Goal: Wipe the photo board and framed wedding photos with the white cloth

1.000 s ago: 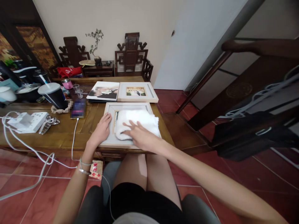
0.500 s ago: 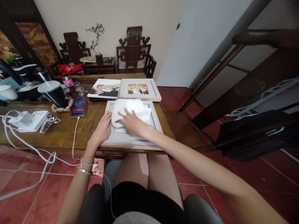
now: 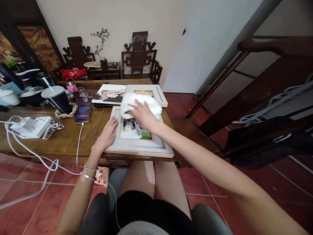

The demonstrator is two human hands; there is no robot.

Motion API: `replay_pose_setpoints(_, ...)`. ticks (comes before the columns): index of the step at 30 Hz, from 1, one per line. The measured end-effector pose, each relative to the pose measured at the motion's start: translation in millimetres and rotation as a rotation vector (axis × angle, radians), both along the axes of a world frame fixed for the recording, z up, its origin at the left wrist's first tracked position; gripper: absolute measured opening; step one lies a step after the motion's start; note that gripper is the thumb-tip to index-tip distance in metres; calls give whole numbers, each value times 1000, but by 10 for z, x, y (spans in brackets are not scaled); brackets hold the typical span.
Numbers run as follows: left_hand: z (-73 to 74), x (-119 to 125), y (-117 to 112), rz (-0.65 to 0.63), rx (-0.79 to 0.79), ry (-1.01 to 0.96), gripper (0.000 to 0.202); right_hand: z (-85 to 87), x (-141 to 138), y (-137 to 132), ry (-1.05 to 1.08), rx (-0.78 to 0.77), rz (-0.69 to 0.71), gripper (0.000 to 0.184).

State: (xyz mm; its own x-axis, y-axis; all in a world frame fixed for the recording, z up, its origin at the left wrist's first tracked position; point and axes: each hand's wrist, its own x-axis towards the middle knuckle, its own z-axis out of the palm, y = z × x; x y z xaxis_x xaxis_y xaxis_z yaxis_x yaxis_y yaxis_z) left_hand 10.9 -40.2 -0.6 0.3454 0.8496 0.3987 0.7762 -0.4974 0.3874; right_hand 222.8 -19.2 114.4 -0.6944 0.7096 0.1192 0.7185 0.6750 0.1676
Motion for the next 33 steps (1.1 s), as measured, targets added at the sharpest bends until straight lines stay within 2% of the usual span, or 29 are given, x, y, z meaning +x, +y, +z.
replay_pose_setpoints(4, 62, 34, 5, -1, -13, 3, 53, -218, -340, 341, -17, -35, 22, 43)
replay_pose_setpoints(7, 94, 38, 1, 6, -39, 11, 54, -407, -347, 539, -14, -48, 2, 42)
replay_pose_setpoints(11, 91, 20, -21, 31, -64, 12, 53, -515, -50, 676, -25, -61, -52, 40)
replay_pose_setpoints(17, 86, 36, -68, 42, -50, -12, 53, -416, 654, 674, -81, -103, -195, 44)
replay_pose_setpoints(22, 101, 62, -92, 39, -24, -14, 52, -309, 926, 379, -106, -131, -191, 47)
replay_pose_setpoints(28, 108, 63, -95, 28, 26, 5, 50, -248, 1067, -437, -26, -273, 7, 55)
replay_pose_setpoints(31, 99, 56, -83, 18, 19, 6, 51, -153, 1095, -699, 6, -326, -36, 58)
replay_pose_setpoints(33, 87, 46, -67, 14, 9, 8, 53, -99, 1071, -682, 40, -324, -91, 60)
